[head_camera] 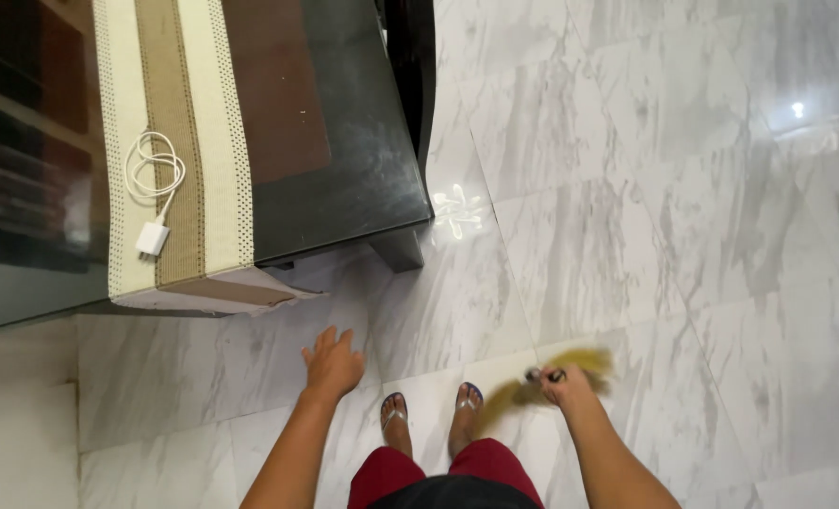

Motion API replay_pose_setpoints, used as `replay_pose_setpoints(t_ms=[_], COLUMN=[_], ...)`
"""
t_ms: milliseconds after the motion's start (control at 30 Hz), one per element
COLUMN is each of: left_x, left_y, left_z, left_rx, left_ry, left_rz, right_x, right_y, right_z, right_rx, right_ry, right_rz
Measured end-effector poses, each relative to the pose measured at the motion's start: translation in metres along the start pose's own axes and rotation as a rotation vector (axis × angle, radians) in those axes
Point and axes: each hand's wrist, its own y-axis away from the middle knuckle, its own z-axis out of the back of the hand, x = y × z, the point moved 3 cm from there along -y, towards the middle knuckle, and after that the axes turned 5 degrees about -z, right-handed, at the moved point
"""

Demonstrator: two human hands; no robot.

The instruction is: The person sweeps the floor around and under a dining table, chairs, and curtains using a broom, occasionally moving chairs by hand to reach the floor underneath.

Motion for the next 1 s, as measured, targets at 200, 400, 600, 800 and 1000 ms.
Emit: replay_pose_setpoints(t_ms=[200, 400, 600, 800, 1000], left_x=[0.046, 0.055, 0.036, 0.002, 0.011], left_y=[0.063, 0.111, 0.122, 0.117, 0.133], left_z=[-0.011, -0.031, -0.057, -0.083, -0.067], left_rx=[-0.086, -0.017, 0.009, 0.035, -0.025], left_ry=[0.116, 0.238, 0.348, 0.453, 0.498], left_rz=[0.133, 0.23, 0.25, 0.197, 0.222], right_x=[0.07, 0.052, -0.008, -0.062, -0.02], right_y=[-0.014, 0.059, 0.167, 0.14, 0.024], right_z=[-0.101, -0.091, -0.008, 0.006, -0.071], right_rx=[0.221, 0.144, 0.059, -0.043, -0.064], right_ry=[-0.087, 0.394, 0.888, 0.874, 0.869], right_rz=[-0.077, 0.117, 0.025, -0.384, -0.307])
